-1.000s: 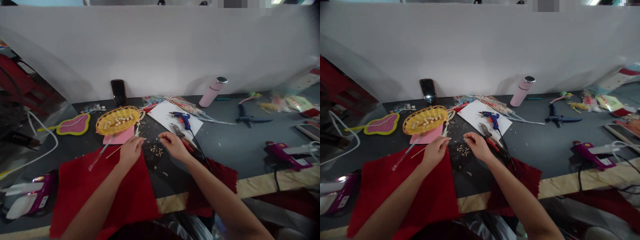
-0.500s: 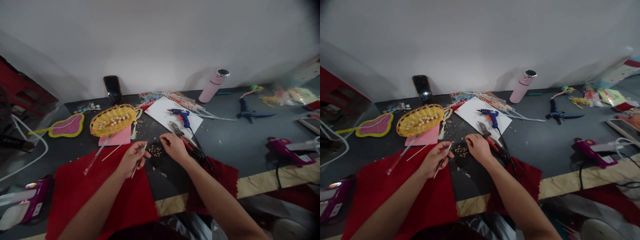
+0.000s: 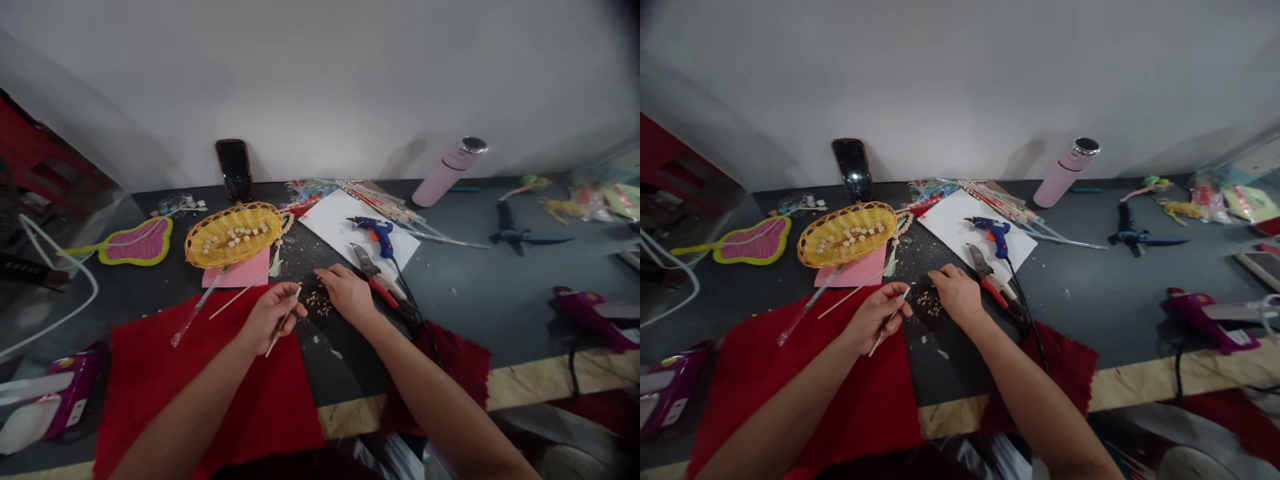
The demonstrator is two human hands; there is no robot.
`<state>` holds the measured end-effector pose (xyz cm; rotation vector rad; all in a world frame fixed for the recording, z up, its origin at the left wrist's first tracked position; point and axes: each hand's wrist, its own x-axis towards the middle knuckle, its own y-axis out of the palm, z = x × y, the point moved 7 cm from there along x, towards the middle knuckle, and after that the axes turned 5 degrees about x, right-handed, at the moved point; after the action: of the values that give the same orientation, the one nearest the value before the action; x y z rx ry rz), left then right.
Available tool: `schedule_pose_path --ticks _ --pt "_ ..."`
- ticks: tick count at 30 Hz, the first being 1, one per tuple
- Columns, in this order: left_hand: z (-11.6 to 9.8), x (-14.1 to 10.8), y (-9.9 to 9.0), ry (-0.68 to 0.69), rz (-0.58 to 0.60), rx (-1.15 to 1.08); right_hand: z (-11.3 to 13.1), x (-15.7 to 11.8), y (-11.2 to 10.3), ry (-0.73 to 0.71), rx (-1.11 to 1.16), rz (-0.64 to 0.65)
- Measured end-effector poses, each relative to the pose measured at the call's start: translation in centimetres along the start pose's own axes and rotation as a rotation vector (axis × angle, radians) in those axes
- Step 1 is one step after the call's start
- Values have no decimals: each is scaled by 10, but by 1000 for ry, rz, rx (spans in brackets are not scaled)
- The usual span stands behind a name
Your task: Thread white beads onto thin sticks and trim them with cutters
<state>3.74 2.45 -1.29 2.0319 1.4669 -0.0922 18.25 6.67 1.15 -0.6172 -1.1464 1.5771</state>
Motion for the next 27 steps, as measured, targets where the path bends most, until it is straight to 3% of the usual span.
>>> schedule_pose_path --ticks 8,13,20,27 --pt "1 -1 2 -18 34 20 -6 0 -1 -19 123 -58" --pt "2 -1 2 -11 44 33 8 -6 -18 -121 448 -149" --pt "4 -1 1 -32 31 10 34 -18 -18 -145 845 -33" --pt "5 -6 5 -69 73 84 34 -22 -13 -114 886 39"
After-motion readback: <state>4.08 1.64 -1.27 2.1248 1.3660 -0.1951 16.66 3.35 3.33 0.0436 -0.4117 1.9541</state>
